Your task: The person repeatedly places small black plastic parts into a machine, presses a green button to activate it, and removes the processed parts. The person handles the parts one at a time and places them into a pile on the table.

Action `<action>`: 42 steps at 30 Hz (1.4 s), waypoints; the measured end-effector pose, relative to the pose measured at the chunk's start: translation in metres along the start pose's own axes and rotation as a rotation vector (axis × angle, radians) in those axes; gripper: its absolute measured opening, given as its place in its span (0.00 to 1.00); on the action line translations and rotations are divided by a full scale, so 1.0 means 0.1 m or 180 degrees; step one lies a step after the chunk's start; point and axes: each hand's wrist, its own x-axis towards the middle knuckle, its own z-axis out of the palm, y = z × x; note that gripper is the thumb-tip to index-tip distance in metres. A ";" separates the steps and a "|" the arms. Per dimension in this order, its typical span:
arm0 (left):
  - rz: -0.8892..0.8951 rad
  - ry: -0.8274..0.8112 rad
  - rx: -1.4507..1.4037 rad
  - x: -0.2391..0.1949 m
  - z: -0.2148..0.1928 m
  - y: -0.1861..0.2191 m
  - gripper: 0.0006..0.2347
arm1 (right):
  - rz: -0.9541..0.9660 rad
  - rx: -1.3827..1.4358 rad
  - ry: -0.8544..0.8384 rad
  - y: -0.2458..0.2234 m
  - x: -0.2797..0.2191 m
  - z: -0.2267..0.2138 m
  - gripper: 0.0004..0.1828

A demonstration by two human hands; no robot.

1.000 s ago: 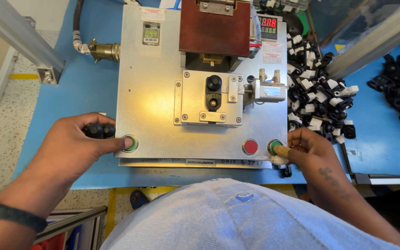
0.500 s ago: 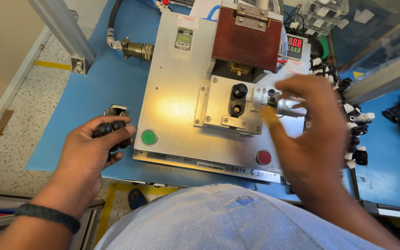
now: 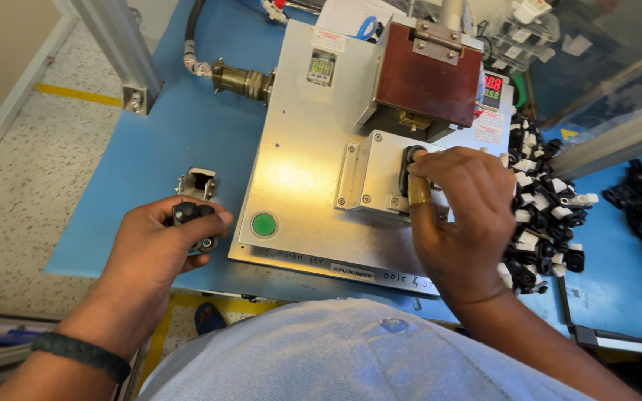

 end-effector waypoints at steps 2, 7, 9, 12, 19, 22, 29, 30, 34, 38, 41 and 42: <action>0.0045 -0.0098 0.0164 0.03 0.00 0.04 0.06 | 0.0070 -0.0073 0.0016 0.00 -0.01 0.01 0.06; 0.0136 -0.0349 0.0698 0.08 0.04 0.18 0.09 | 0.0287 -0.0117 0.0028 -0.03 -0.02 0.00 0.05; 0.0167 -0.0499 0.0823 0.10 0.07 0.24 0.10 | 0.0351 -0.0080 0.0034 -0.06 -0.01 0.01 0.06; 0.0238 -0.0750 0.0996 0.13 0.08 0.30 0.11 | 0.0404 -0.0206 0.0049 -0.10 0.01 0.02 0.05; 0.0337 -0.0838 0.1469 0.15 0.07 0.36 0.13 | 0.0466 -0.0086 0.0125 -0.17 0.04 0.05 0.07; 0.0502 -0.0649 0.1652 0.13 0.09 0.36 0.14 | 0.0421 -0.0020 0.0193 -0.16 0.06 0.05 0.09; 0.0595 -0.0449 0.2054 0.07 0.17 0.43 0.15 | 0.1142 -0.0019 0.0260 0.07 -0.24 -0.24 0.09; 0.0561 -0.0371 0.2062 0.05 0.20 0.44 0.15 | 0.1576 0.0096 0.0286 0.11 -0.37 -0.31 0.09; 0.0556 -0.0203 0.1984 -0.03 0.25 0.46 0.13 | 0.3514 0.0759 -0.0088 0.33 -0.90 -0.50 0.16; 0.0365 -0.0274 0.1909 -0.03 0.25 0.44 0.12 | 0.4494 0.1580 -0.0667 0.56 -1.16 -0.56 0.16; 0.0402 -0.0115 0.1937 -0.02 0.29 0.39 0.12 | 0.4411 0.1784 -0.0980 0.70 -1.09 -0.59 0.16; 0.0380 -0.0075 0.1929 -0.02 0.30 0.38 0.12 | 0.4382 0.1825 -0.1099 0.73 -1.03 -0.60 0.17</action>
